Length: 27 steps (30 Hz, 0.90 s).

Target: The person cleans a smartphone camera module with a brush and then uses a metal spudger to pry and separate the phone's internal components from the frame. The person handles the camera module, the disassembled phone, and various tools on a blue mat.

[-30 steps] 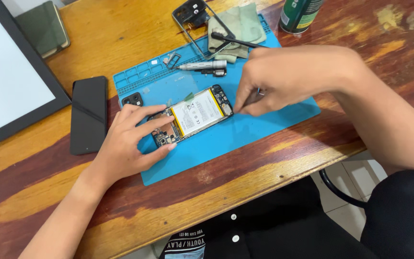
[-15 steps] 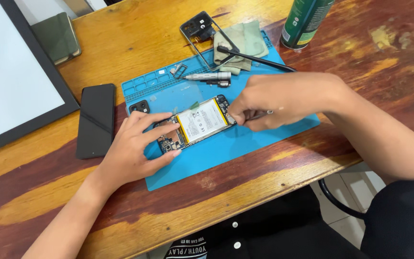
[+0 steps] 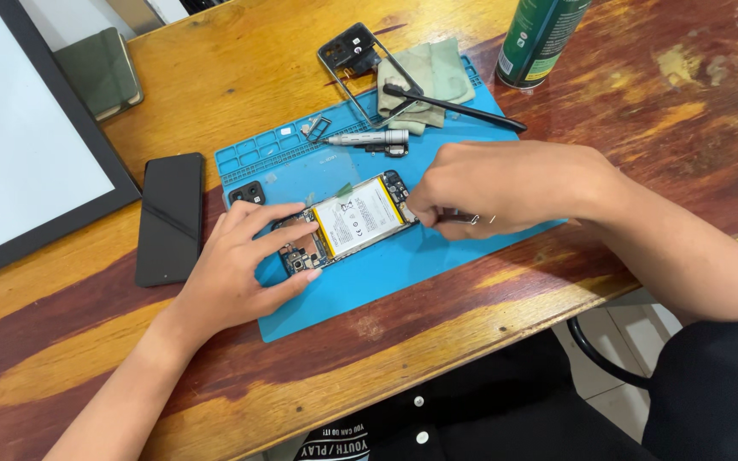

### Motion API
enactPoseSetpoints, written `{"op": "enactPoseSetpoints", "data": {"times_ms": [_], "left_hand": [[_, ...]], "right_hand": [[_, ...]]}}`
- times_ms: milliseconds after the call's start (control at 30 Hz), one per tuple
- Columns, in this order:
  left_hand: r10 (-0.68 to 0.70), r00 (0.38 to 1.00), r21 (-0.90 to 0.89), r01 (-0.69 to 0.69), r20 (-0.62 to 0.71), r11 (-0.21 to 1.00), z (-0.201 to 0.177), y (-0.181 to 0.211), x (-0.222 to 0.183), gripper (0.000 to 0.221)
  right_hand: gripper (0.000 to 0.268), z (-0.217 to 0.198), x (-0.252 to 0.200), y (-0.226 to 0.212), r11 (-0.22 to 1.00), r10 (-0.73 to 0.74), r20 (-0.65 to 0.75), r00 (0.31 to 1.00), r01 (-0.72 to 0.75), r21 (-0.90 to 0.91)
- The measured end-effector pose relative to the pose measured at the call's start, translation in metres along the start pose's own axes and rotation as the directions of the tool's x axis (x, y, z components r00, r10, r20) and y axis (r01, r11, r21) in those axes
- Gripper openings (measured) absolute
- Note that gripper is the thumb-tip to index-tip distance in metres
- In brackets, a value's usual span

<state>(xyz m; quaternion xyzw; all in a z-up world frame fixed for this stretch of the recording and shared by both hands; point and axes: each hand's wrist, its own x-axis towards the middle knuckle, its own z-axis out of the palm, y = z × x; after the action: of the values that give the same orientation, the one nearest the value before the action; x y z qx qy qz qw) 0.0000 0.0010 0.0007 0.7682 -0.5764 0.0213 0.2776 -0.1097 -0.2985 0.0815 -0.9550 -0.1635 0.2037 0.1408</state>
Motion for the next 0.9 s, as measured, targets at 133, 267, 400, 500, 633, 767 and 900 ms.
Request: {"op": "enactPoseSetpoints", "data": {"times_ms": [133,267,400,500,633,767,900], "left_hand": [[0.011,1.0,0.006,-0.011,0.008,1.0,0.0,-0.001,0.0,0.052],[0.03,0.999,-0.016,-0.029,0.044,0.999,-0.003,-0.004,0.0,0.053],[0.015,0.988,-0.128,0.005,0.151,0.992,-0.009,-0.006,0.001,0.049],[0.03,0.973,-0.238,0.026,0.228,0.971,-0.014,-0.006,0.001,0.05],[-0.028,0.949,-0.217,0.101,0.314,0.971,-0.014,-0.003,-0.001,0.056],[-0.035,0.937,-0.182,0.104,0.347,0.978,-0.015,-0.007,-0.003,0.068],[-0.049,0.942,-0.132,0.098,0.332,0.986,-0.015,-0.014,-0.008,0.074]], "right_hand": [[0.013,-0.007,0.003,0.011,0.99,-0.109,-0.057,0.992,0.114,0.078],[0.016,-0.012,0.013,0.026,0.953,-0.256,-0.275,0.927,0.29,0.091],[0.025,-0.011,0.01,0.017,0.979,-0.173,-0.374,0.911,0.2,0.033],[0.032,-0.015,-0.003,-0.011,0.88,-0.466,-0.567,0.679,0.422,-0.218],[0.032,-0.02,-0.031,-0.058,0.677,-0.726,-0.61,0.317,0.486,-0.554],[0.032,-0.015,-0.046,-0.091,0.603,-0.795,-0.558,0.239,0.415,-0.682],[0.032,-0.005,-0.05,-0.1,0.592,-0.803,-0.553,0.219,0.389,-0.706]]}}
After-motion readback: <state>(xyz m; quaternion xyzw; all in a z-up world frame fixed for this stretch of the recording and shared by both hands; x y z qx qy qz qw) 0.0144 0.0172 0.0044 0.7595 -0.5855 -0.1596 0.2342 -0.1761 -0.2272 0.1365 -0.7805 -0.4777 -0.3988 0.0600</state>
